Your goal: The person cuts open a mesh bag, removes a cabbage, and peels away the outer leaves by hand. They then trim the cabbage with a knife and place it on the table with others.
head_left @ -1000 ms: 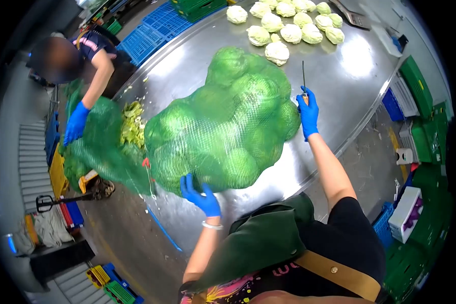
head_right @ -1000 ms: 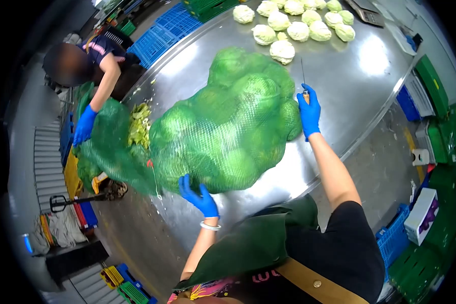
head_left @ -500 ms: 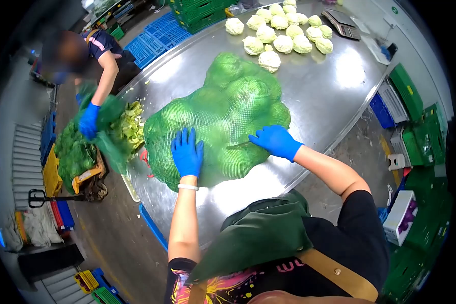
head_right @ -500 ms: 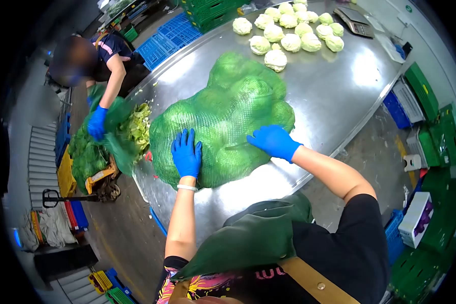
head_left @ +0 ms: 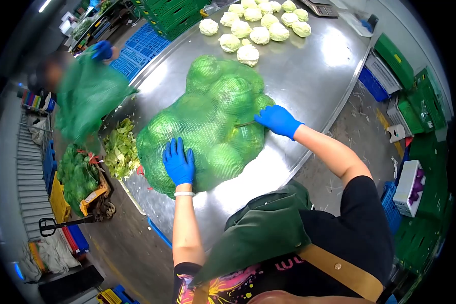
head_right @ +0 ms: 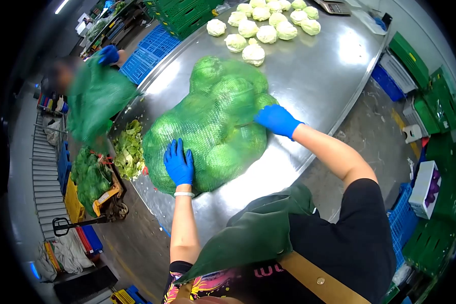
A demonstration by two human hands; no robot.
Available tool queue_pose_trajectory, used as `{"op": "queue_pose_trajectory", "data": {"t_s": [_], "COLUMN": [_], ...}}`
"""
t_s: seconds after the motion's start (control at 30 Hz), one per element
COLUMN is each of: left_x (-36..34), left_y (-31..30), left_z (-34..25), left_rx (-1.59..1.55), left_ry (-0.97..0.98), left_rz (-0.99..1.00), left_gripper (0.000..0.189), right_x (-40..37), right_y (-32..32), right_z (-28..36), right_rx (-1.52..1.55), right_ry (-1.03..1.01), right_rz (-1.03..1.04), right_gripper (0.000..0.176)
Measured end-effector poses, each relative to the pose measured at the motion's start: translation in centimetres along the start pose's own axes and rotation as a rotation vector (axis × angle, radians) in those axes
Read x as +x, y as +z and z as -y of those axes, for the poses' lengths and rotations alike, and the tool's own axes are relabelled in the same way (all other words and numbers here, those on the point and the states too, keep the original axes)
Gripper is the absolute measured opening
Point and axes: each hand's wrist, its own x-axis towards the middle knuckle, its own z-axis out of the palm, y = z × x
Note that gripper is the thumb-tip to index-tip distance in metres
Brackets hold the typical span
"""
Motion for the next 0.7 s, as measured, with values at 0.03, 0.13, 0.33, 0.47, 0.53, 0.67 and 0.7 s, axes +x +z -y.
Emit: {"op": "queue_pose_trajectory", "data": {"t_s": [0.03,0.13,0.33,0.47,0.53,0.67,0.7], "left_x": [-0.1,-0.2,-0.5,-0.4,-0.3,-0.2,0.0], "left_y": [-0.1,-0.3,0.2,0.1,0.0,0.3,0.2], "left_z": [0.1,0.4,0.0,-0.3,-0.3,-0.8,-0.8], "left_rx": [-0.025,-0.048,-0.051,-0.024,-0.037,-0.021,-0.017], "left_ry": [0.002,0.0,-0.006,-0.033,-0.021,-0.05,-0.049], "left_rz": [0.003,0.007,0.006,0.028,0.019,0.027,0.025], "left_gripper": [0.053,0.052,0.052,0.051,0.051,0.051,0.051], "right_x": [0.3,-1.7,-3.6,-3.2,-3.3,-1.9,-1.1], "right_y": [-0.1,0.5,-2.1,-1.8,-3.1,-2.9,-2.2], "right_z": [-0.2,-4.5,-10.4,-10.8,-10.7,-9.8,-9.6], "right_rx": [-0.03,-0.02,-0.169,-0.176,-0.13,-0.119,-0.12], "right_ry": [-0.037,-0.065,0.099,0.098,0.075,-0.067,-0.063], "right_rz": [0.023,-0.111,0.043,0.053,0.042,0.031,0.008], "right_gripper": [0.022,0.021,0.021,0.022,0.025,0.036,0.037]}}
